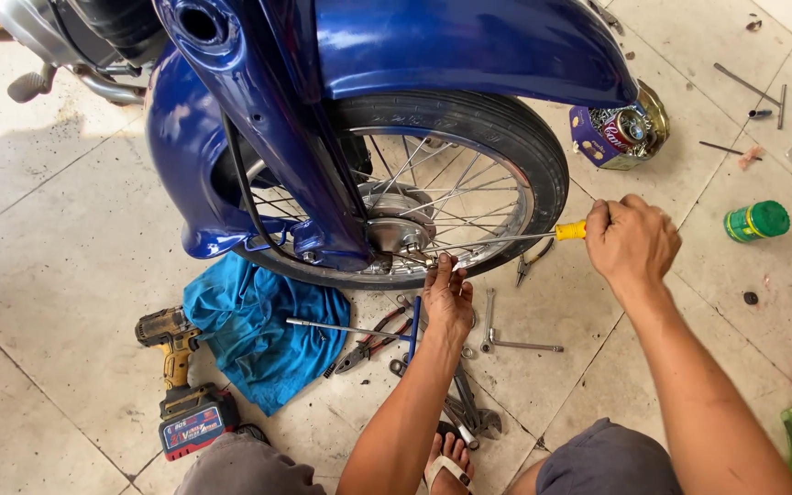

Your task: Repairing the front wheel hub of a motorcycle using a screwdriver

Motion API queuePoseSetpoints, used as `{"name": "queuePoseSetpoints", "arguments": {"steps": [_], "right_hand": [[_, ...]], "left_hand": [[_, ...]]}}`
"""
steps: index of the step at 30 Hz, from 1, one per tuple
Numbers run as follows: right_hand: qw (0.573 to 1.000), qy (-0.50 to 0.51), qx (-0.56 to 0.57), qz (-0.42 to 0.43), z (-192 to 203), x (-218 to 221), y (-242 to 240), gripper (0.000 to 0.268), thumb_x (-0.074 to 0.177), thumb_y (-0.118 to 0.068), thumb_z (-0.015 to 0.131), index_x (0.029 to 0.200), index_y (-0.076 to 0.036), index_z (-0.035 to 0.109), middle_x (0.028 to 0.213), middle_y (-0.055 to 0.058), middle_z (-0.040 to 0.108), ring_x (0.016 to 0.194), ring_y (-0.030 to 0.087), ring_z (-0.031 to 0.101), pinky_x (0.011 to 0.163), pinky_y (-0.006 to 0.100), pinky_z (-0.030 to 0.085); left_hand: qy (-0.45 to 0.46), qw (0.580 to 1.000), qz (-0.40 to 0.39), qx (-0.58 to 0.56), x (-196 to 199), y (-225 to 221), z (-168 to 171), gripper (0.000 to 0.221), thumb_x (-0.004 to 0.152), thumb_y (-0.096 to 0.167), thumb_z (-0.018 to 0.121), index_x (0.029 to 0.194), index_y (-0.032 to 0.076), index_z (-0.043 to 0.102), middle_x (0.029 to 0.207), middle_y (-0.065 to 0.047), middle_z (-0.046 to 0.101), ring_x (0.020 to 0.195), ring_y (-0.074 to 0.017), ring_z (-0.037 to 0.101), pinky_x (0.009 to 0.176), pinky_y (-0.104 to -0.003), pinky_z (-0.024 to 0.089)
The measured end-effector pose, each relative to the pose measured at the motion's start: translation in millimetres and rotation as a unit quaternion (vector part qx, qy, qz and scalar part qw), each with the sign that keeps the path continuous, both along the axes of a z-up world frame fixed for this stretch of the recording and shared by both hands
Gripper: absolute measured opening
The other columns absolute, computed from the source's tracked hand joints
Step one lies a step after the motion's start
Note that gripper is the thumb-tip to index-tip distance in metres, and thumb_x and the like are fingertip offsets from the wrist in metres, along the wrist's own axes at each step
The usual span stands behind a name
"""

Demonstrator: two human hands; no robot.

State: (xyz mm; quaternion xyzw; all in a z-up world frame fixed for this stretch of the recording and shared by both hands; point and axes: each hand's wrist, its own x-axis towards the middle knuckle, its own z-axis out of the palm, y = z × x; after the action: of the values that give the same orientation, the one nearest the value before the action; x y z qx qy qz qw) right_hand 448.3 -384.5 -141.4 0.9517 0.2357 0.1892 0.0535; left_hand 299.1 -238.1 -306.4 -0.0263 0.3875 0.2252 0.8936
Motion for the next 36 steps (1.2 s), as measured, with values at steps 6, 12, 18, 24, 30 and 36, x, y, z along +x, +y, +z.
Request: {"name": "queuePoseSetpoints", "arguments": {"steps": [6, 12, 18, 24, 30, 36], "right_hand": [[1.000, -0.004, 0.010, 0.021, 6, -4, 0, 0.045, 0.108, -0.041, 0.051, 0.076, -0.014, 0.069, 0.083, 0.009, 0.068, 0.076, 0.039, 0.071, 0.074, 0.049, 0.058], [1.000, 0.020, 0.021, -0.006, -21, 7, -13, 0.046, 0.107, -0.040, 0.049, 0.081, -0.010, 0.071, 0.086, 0.012, 0.069, 0.078, 0.042, 0.071, 0.074, 0.052, 0.059], [1.000, 0.023, 0.011, -0.004, -24, 12, -11, 0.046, 0.108, -0.043, 0.047, 0.085, -0.013, 0.073, 0.090, 0.011, 0.069, 0.080, 0.042, 0.072, 0.077, 0.052, 0.059], [0.999, 0.030, -0.005, -0.016, -26, 11, -15, 0.049, 0.110, -0.044, 0.043, 0.086, -0.014, 0.073, 0.092, 0.010, 0.070, 0.084, 0.041, 0.072, 0.080, 0.052, 0.058], [0.999, 0.029, 0.024, -0.006, -26, 3, -12, 0.048, 0.110, -0.042, 0.045, 0.082, -0.013, 0.070, 0.090, 0.010, 0.068, 0.082, 0.042, 0.071, 0.079, 0.052, 0.058], [0.999, 0.026, 0.030, 0.003, -25, -3, -13, 0.046, 0.112, -0.038, 0.047, 0.081, -0.012, 0.069, 0.090, 0.011, 0.068, 0.083, 0.043, 0.071, 0.078, 0.052, 0.058]], "left_hand": [[0.054, 0.997, -0.030, 0.034, 7, -2, -15, 0.030, 0.087, 0.031, 0.087, 0.087, 0.022, 0.059, 0.094, -0.001, 0.076, 0.073, -0.0112, 0.070, 0.056, -0.017, 0.052], [0.044, 0.998, -0.039, 0.027, 11, -5, -27, 0.027, 0.091, 0.030, 0.083, 0.095, 0.021, 0.057, 0.102, -0.001, 0.076, 0.079, -0.0126, 0.071, 0.059, -0.019, 0.052], [0.011, 0.998, -0.037, 0.042, 0, 6, 2, 0.025, 0.090, 0.027, 0.083, 0.103, 0.018, 0.064, 0.111, -0.002, 0.076, 0.086, -0.0126, 0.073, 0.065, -0.019, 0.054], [0.040, 0.999, 0.005, 0.004, 5, -1, 7, 0.036, 0.082, 0.033, 0.091, 0.097, 0.017, 0.063, 0.105, -0.005, 0.078, 0.081, -0.0173, 0.075, 0.061, -0.022, 0.058], [0.100, 0.994, 0.044, -0.002, 23, -3, -24, 0.038, 0.080, 0.022, 0.093, 0.083, 0.014, 0.056, 0.080, -0.008, 0.075, 0.060, -0.0137, 0.072, 0.049, -0.018, 0.057], [0.017, 0.996, 0.076, -0.041, 15, -6, -7, 0.025, 0.084, 0.013, 0.088, 0.080, 0.013, 0.064, 0.092, -0.012, 0.078, 0.083, -0.0200, 0.078, 0.068, -0.023, 0.064]]}}
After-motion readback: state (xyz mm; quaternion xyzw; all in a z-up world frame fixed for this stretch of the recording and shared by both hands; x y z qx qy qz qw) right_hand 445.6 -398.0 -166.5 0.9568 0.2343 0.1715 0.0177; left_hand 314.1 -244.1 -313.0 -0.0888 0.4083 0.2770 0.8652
